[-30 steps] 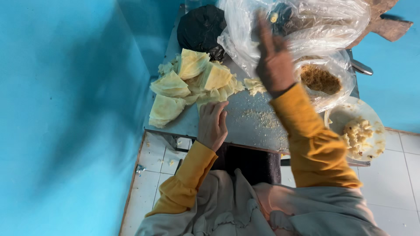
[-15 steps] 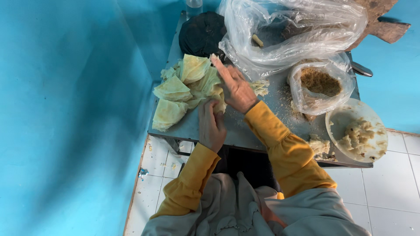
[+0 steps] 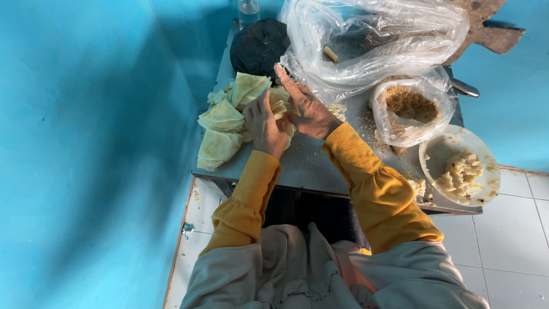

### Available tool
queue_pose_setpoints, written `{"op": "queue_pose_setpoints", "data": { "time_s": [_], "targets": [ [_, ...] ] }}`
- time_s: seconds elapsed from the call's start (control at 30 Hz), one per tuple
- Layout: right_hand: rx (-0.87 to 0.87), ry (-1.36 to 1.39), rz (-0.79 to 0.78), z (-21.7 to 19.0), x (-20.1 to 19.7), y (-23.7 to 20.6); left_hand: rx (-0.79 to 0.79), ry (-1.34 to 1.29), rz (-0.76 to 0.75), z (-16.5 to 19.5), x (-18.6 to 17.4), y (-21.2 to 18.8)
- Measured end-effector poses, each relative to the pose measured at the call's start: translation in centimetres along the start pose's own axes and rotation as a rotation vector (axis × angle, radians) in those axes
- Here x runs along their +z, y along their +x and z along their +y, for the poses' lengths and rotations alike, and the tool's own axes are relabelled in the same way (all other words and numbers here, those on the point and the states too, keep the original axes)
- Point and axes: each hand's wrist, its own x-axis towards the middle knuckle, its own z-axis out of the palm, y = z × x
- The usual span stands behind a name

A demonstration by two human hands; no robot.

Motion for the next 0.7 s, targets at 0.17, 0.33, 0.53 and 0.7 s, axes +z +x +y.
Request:
{"op": "queue_pose_setpoints", "data": {
  "time_s": [0.17,0.33,0.53,0.7],
  "targets": [
    [0.084,-0.230,-0.025,-0.8,0.1,-0.3,0.128,-0.020,0.053,0.0,-0.5,-1.1],
    [-0.057,-0.239,0.046,-1.6,0.5,-0.7,0.125,-0.182,0.043,0.1,-1.1,-0.7],
    [-0.113,-0.263,0.097,-2.1,0.9,-0.7,0.048,-0.138,-0.035,0.7,-1.6,-0.6],
    [-0.097,-0.275,0.037,-2.6,0.4,-0.7,0.012,-0.141,-0.046,1.0,-1.7,-0.4]
  ]
}}
